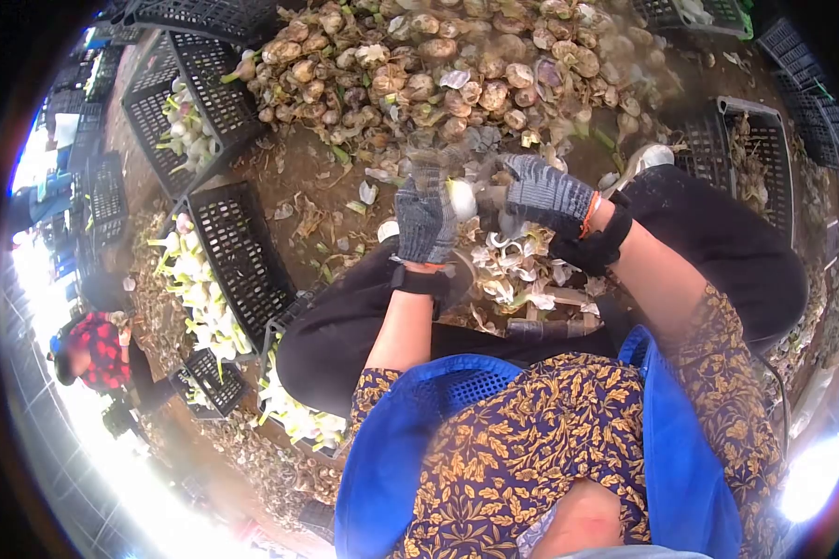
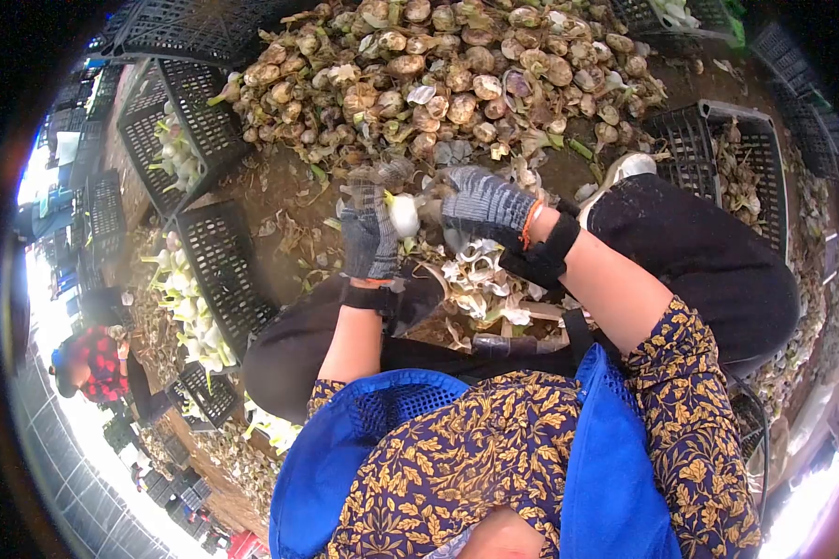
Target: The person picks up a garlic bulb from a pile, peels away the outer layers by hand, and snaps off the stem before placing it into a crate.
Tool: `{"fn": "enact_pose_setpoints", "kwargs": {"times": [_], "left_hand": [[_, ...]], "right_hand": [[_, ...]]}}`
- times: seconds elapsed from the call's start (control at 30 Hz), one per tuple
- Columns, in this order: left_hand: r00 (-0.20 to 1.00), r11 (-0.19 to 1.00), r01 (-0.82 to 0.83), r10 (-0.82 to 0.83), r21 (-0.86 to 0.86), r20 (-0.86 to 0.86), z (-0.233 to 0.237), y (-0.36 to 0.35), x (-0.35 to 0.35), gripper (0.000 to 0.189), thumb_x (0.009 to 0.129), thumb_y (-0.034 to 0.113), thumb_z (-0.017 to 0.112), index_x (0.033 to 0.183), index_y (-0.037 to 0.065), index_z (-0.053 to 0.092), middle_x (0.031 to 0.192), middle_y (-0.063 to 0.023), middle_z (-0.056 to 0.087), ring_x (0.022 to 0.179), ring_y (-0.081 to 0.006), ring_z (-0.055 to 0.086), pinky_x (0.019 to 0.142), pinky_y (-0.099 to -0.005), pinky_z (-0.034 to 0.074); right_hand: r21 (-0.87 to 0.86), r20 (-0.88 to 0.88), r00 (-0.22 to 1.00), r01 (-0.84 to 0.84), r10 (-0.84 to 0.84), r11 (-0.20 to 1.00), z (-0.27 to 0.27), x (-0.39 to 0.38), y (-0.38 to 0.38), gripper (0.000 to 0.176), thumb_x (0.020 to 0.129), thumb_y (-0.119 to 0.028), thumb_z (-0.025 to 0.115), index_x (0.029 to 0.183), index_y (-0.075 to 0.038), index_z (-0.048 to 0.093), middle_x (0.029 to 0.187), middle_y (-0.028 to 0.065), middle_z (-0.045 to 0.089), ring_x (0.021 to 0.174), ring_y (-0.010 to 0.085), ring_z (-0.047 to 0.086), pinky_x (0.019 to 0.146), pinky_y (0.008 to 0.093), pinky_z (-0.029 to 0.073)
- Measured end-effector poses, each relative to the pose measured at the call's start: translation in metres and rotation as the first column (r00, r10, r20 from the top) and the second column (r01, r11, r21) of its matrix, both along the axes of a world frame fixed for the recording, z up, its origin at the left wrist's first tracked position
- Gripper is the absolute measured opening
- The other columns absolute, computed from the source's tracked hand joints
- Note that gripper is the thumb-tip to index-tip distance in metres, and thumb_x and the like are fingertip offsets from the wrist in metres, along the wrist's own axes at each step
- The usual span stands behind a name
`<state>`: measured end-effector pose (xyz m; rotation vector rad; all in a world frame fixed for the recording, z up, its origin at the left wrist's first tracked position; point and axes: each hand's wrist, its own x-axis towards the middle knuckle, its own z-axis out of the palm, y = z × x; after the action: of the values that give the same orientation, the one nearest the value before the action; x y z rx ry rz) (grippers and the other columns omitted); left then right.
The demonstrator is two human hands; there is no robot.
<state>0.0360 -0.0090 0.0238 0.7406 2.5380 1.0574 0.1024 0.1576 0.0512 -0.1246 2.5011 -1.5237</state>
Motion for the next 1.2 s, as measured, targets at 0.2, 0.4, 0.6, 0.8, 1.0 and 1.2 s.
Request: {"fn": "enact_pose_setpoints", "kwargs": {"times": [0.2, 0.4, 0.6, 0.8, 1.0, 1.2], "left_hand": [[0.998, 0.959, -0.034, 0.019, 0.283, 0.057, 0.001, 0.002, 0.002, 0.025, 0.084, 0.018, 0.046, 0.102, 0.003, 0.054, 0.084, -0.0153, 0.060, 0.070, -0.0265, 0.058, 0.062, -0.0339, 0.046], [0.997, 0.972, -0.071, 0.061, 0.224, 0.053, 0.001, 0.002, 0.003, 0.031, 0.075, 0.013, 0.059, 0.104, 0.004, 0.053, 0.083, -0.0134, 0.059, 0.069, -0.0244, 0.058, 0.058, -0.0344, 0.045], [0.971, 0.927, -0.179, 0.112, 0.331, 0.213, 0.003, 0.016, 0.005, 0.031, 0.083, 0.025, 0.056, 0.100, 0.001, 0.051, 0.083, -0.0088, 0.057, 0.071, -0.0139, 0.055, 0.058, -0.0274, 0.046], [0.672, 0.675, -0.607, 0.153, 0.420, 0.725, 0.003, 0.019, -0.008, 0.025, 0.083, 0.023, 0.055, 0.098, 0.003, 0.053, 0.086, -0.0072, 0.058, 0.074, -0.0144, 0.057, 0.064, -0.0266, 0.048], [0.294, 0.419, -0.865, -0.028, 0.278, 0.956, -0.004, 0.007, -0.017, 0.023, 0.085, 0.025, 0.049, 0.099, 0.007, 0.052, 0.090, -0.0097, 0.059, 0.078, -0.0189, 0.059, 0.065, -0.0315, 0.052], [0.942, 0.869, -0.336, 0.311, 0.363, 0.126, -0.035, 0.001, -0.008, 0.035, 0.089, 0.024, 0.042, 0.116, 0.003, 0.044, 0.107, -0.0121, 0.053, 0.092, -0.0234, 0.055, 0.076, -0.0333, 0.048]], "right_hand": [[-0.200, 0.538, 0.825, 0.322, -0.171, 0.925, 0.004, 0.000, -0.006, 0.037, 0.073, -0.037, 0.057, 0.075, 0.000, 0.060, 0.059, 0.0105, 0.057, 0.054, 0.0179, 0.054, 0.054, 0.0308, 0.043], [0.028, 0.074, 0.932, 0.352, -0.354, 0.935, -0.027, 0.007, -0.008, 0.040, 0.068, -0.032, 0.059, 0.083, 0.005, 0.057, 0.074, 0.0222, 0.057, 0.074, 0.0311, 0.057, 0.066, 0.0378, 0.043], [-0.073, 0.094, 0.844, 0.535, -0.528, 0.842, -0.009, 0.010, -0.010, 0.040, 0.069, -0.022, 0.059, 0.099, 0.002, 0.050, 0.083, 0.0183, 0.058, 0.075, 0.0295, 0.057, 0.067, 0.0376, 0.045], [-0.361, 0.278, 0.694, 0.716, -0.664, 0.598, -0.001, 0.003, -0.011, 0.022, 0.075, -0.007, 0.053, 0.097, -0.004, 0.052, 0.074, 0.0028, 0.054, 0.063, 0.0059, 0.047, 0.056, 0.0205, 0.041], [0.187, 0.100, 0.987, 0.104, -0.125, 0.977, -0.013, 0.003, 0.016, 0.031, 0.082, -0.025, 0.049, 0.096, 0.001, 0.055, 0.074, 0.0124, 0.059, 0.069, 0.0187, 0.058, 0.059, 0.0250, 0.044], [-0.216, 0.525, 0.803, 0.445, -0.281, 0.869, -0.033, 0.001, -0.004, 0.034, 0.076, -0.023, 0.060, 0.105, -0.005, 0.056, 0.089, 0.0117, 0.061, 0.075, 0.0228, 0.057, 0.073, 0.0325, 0.045]]}}
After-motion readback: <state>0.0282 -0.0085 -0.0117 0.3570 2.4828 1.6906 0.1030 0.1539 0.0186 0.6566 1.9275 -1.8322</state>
